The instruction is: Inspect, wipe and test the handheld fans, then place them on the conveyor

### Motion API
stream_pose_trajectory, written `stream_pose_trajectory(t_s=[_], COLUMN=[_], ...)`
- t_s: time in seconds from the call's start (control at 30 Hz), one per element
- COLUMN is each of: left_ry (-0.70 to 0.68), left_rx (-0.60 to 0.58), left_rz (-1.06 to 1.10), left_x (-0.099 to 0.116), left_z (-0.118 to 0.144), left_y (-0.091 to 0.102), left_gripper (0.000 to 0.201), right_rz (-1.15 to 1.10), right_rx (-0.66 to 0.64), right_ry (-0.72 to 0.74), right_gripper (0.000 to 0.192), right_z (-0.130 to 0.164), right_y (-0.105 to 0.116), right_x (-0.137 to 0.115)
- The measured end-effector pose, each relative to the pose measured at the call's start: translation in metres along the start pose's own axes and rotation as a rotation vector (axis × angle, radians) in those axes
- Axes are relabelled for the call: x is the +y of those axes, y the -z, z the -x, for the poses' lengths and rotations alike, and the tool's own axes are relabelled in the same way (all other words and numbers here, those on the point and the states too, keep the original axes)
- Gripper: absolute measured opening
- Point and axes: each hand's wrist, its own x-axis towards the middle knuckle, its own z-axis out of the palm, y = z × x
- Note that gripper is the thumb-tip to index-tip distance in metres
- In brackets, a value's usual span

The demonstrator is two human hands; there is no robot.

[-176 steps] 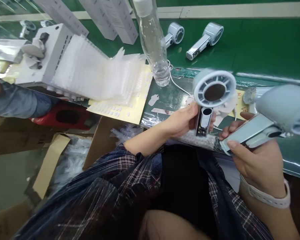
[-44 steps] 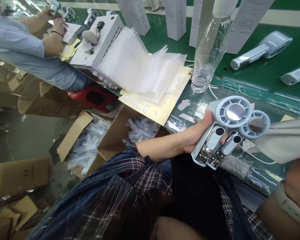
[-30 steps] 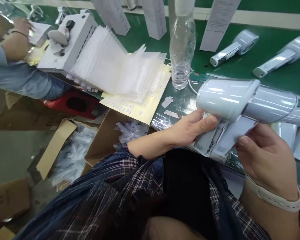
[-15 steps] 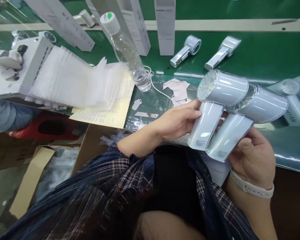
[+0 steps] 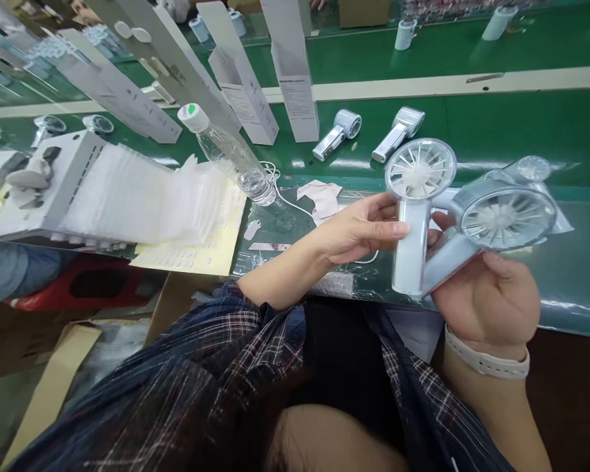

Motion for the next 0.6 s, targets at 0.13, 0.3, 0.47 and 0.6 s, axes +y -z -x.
stream_pose_trajectory(t_s=[0.13,0.3,0.47,0.6], left_ry=[0.055,-0.012,-0.066,-0.085], left_rx=[-0.017,0.09,0.15,0.169], left_rz=[-0.035,-0.051,-0.027,-0.109], left_x=[-0.004,-0.008,-0.007,-0.005], left_z=[-0.004,-0.003,0.001,0.006], left_y=[0.003,0.007,0.011,0.016], left_gripper=[0.088,0.066,0.061,0.076], right_rz=[-0.021,-0.071,-0.124,-0.107], right_rx=[0.103,0.127,0.17,0.26], right_ry=[-0.086,-0.116,-0.058,0.081], right_gripper=[0.038,0.04,0.033,0.033], right_z=[0.001,0.003,-0.001,-0.002], right_y=[-0.011,-0.016,-0.016,-0.014], right_x=[0.003,0.001,0.004,0.014])
